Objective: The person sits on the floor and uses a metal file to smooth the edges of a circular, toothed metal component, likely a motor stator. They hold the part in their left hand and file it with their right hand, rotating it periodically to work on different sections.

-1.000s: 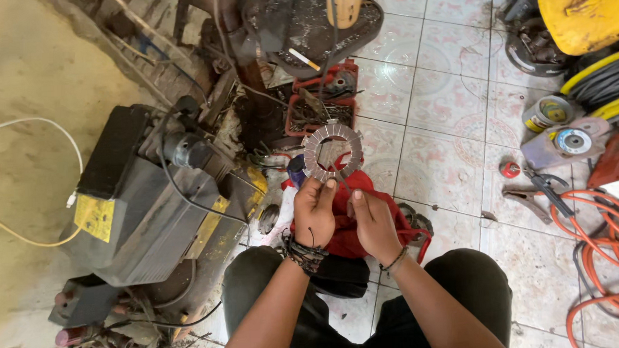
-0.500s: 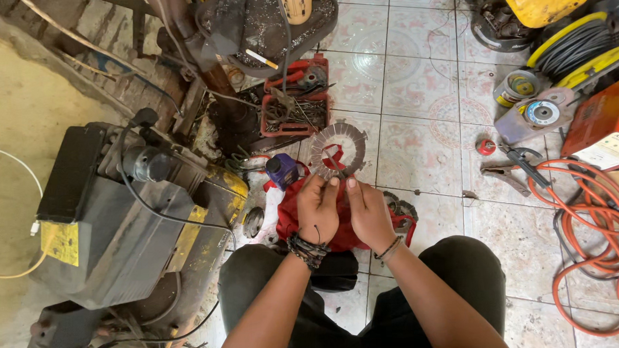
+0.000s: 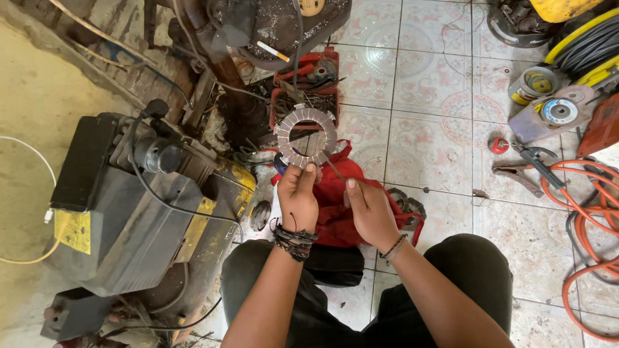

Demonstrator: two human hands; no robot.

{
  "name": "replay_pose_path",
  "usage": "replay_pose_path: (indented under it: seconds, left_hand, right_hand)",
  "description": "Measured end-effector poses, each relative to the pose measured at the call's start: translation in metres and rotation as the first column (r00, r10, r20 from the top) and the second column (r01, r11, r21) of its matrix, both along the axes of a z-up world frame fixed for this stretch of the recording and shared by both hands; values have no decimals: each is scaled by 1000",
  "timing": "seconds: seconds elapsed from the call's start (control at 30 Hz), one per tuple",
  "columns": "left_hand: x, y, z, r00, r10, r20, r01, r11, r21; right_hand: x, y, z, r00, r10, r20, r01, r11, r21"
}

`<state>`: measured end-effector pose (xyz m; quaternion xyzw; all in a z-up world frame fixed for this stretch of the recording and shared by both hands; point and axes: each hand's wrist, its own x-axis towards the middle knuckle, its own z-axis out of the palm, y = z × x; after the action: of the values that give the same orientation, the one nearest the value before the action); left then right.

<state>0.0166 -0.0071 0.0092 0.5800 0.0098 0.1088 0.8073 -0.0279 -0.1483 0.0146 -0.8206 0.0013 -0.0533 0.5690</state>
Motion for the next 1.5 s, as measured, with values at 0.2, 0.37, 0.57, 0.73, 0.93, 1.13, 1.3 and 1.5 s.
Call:
replay_pose_path:
  seconds: [0.2, 0.37, 0.57, 0.73, 0.93, 1.13, 1.3, 1.5]
  left_hand:
    - [4, -4, -29, 999, -32, -12, 32, 999, 8]
    - [7, -2, -33, 1000, -12, -9, 12, 998, 68]
    - [9, -1, -37, 1000, -7, 6, 6, 994, 109]
    - [6, -2, -25, 1000, -1, 1, 1, 986, 166]
    - [0, -9, -21, 990, -53, 131, 1, 930, 367]
    - [3, -11, -31, 990, -33, 135, -15, 939, 343]
    - [2, -14, -40, 994, -57, 98, 19, 937, 349]
    - [9, -7, -42, 999, -1, 49, -9, 978, 210]
  right_hand:
    - [0, 5, 6, 1000, -1, -12, 1, 1000, 5]
    - [-1, 3, 8, 1000, -5, -9, 5, 1000, -21]
    - [-4, 2, 6, 1000, -11, -19, 10, 999, -38]
    - [-2, 4, 9, 999, -29, -23, 28, 999, -36]
    - [-1, 3, 11, 999, -43, 23, 45, 993, -108]
    - [-2, 5, 3, 997, -69, 39, 73, 991, -116]
    - [3, 4, -9, 995, -102, 3, 102, 991, -91]
    - [-2, 5, 2, 995, -90, -40, 84, 988, -127]
